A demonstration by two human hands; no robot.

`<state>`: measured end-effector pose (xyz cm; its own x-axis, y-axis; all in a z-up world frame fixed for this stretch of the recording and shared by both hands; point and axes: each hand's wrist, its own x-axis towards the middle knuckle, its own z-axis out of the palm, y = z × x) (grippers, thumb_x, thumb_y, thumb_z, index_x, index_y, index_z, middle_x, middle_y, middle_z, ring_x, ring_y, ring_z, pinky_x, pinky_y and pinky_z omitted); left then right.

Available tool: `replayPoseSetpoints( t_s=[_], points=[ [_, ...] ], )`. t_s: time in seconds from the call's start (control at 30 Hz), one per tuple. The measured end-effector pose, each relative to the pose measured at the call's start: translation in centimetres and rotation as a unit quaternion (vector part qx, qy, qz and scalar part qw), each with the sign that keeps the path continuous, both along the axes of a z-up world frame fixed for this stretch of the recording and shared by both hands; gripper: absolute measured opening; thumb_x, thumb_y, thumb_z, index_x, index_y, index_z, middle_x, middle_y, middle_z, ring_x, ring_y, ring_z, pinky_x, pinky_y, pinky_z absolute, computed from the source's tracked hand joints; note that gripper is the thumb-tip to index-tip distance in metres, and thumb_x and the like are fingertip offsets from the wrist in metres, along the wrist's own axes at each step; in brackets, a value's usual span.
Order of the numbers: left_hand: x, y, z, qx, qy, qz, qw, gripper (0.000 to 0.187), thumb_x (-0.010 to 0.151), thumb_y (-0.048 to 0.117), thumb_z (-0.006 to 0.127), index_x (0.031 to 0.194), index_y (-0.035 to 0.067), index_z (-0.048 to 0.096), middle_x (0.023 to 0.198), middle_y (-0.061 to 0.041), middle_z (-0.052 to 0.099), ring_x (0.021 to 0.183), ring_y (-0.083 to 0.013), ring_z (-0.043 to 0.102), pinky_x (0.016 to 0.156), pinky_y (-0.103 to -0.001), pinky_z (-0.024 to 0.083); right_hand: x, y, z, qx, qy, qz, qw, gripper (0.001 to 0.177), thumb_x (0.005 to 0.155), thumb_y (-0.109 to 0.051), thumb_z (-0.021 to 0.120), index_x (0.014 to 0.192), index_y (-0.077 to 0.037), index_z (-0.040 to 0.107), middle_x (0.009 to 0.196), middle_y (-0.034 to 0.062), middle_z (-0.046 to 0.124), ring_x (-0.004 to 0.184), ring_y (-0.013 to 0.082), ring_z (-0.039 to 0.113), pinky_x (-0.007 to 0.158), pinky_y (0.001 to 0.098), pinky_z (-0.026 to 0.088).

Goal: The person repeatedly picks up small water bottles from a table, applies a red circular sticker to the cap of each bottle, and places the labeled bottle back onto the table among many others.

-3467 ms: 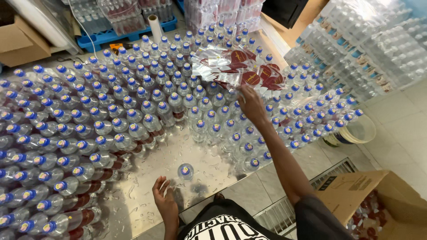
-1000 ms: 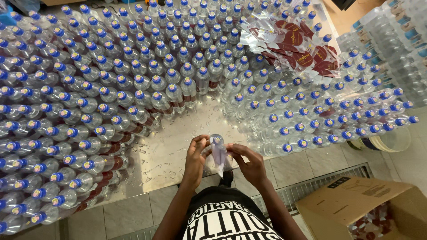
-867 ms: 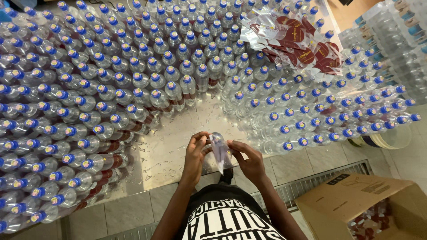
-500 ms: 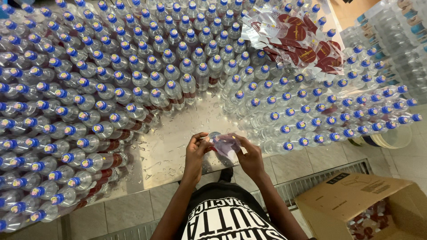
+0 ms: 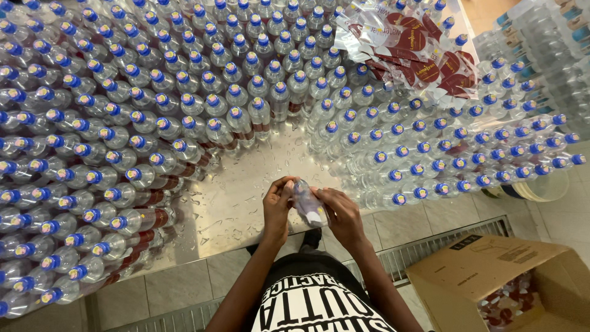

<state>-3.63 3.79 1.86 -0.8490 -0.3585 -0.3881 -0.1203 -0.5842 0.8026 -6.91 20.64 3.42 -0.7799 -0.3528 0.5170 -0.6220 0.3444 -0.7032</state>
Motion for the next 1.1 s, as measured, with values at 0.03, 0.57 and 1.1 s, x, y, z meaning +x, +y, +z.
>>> replayPoseSetpoints(
  t_s=[0.03,0.57,1.1],
  points=[
    [0.0,-0.1,-0.6,0.0,0.0,-0.001,1.0,0.024,0.11,0.019,0.068,0.128,0.005,0.071,0.118,-0.008,0.074,0.081,-0.0071,0.065,0.062,-0.018,0.054,-0.1,-0.1,0.3,0.0,0.0,-0.001,1.0,0.037,0.097,0.007,0.072,0.129,-0.008,0.082,0.109,0.0113,0.087,0.104,0.0335,0.081,0.096,0.0489,0.066],
    [4.1,-0.3,0.6,-0.309,0.01,-0.076,0.948,0.037,0.111,0.003,0.05,0.146,0.007,0.064,0.155,-0.019,0.062,0.144,-0.0388,0.059,0.118,-0.05,0.048,-0.3,-1.9,0.7,0.032,-0.192,0.059,0.979,0.071,0.091,0.003,0.08,0.156,-0.009,0.056,0.159,0.0193,0.057,0.139,0.0476,0.057,0.113,0.0581,0.055],
    [2.8,-2.2,-7.1,-0.312,0.011,-0.182,0.932,0.07,0.099,-0.015,0.04,0.165,0.008,0.041,0.164,-0.027,0.048,0.159,-0.0502,0.033,0.13,-0.062,0.032,-1.5,-3.1,-10.5,0.039,-0.332,-0.019,0.942,0.09,0.081,-0.044,0.098,0.155,-0.011,0.058,0.144,0.0215,0.07,0.139,0.0427,0.062,0.12,0.0574,0.049]
  ],
)
